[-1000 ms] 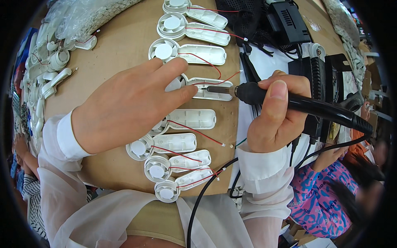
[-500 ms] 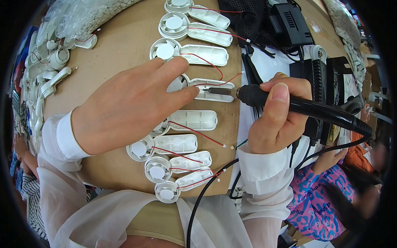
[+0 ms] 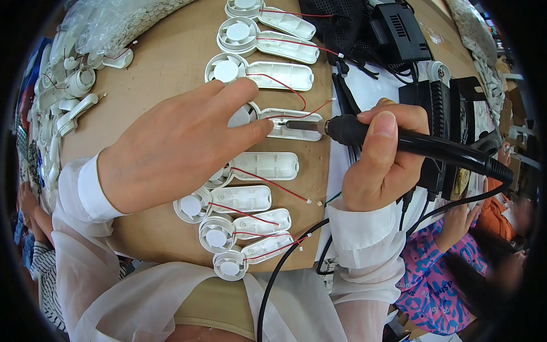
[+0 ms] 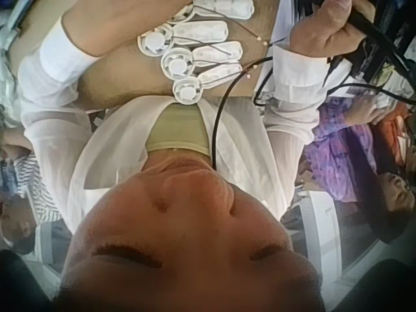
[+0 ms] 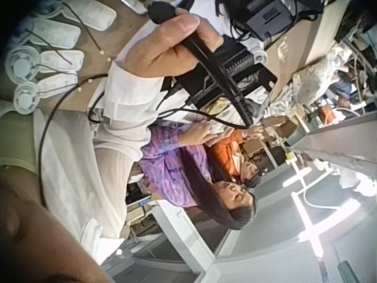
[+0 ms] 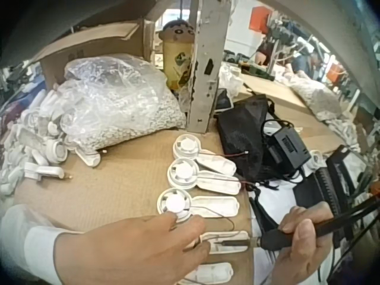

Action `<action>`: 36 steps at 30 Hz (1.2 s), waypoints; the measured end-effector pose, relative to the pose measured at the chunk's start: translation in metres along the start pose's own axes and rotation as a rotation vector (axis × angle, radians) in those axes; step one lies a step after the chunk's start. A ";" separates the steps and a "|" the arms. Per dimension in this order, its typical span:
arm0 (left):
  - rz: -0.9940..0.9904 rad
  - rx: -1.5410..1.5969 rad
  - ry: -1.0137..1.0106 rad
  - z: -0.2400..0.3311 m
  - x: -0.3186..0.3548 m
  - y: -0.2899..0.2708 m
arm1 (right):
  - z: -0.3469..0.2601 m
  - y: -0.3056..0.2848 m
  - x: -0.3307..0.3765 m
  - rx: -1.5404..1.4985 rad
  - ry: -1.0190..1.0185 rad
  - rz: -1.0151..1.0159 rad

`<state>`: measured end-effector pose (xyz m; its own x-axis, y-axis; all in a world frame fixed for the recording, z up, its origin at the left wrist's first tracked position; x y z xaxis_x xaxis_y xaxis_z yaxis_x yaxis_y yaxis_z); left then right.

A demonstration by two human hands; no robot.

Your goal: Soldering wires and small components onto small plastic fan assemblies at a workbench.

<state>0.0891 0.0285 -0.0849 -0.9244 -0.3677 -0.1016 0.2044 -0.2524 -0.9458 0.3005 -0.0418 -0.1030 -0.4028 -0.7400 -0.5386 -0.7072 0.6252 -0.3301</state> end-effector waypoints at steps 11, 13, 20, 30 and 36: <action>0.008 -0.020 0.009 0.002 0.003 -0.003 | 0.002 -0.022 -0.013 -0.140 -0.046 0.033; -0.017 -0.022 0.009 0.003 0.005 -0.011 | -0.004 -0.033 -0.022 -0.268 -0.087 0.012; 0.109 -0.037 -0.061 -0.017 -0.002 -0.034 | -0.049 -0.018 -0.064 0.050 0.035 0.440; 0.235 -0.133 -0.098 -0.035 -0.013 -0.013 | -0.019 0.005 -0.053 -0.030 0.107 0.156; 0.201 -0.107 -0.107 -0.040 -0.014 -0.010 | -0.005 0.020 -0.049 -0.019 0.087 0.035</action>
<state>0.0874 0.0719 -0.0859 -0.8281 -0.4948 -0.2634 0.3404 -0.0706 -0.9376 0.3027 0.0052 -0.0793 -0.4755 -0.7371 -0.4802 -0.7025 0.6467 -0.2972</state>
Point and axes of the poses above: each hand's wrist, its own x-axis away from the middle knuckle, its own y-axis out of the palm, z = x × y, the point moved 1 cm from there along -x, towards the middle knuckle, and after that the axes turned 9 degrees about x, right-handed, at the moved point
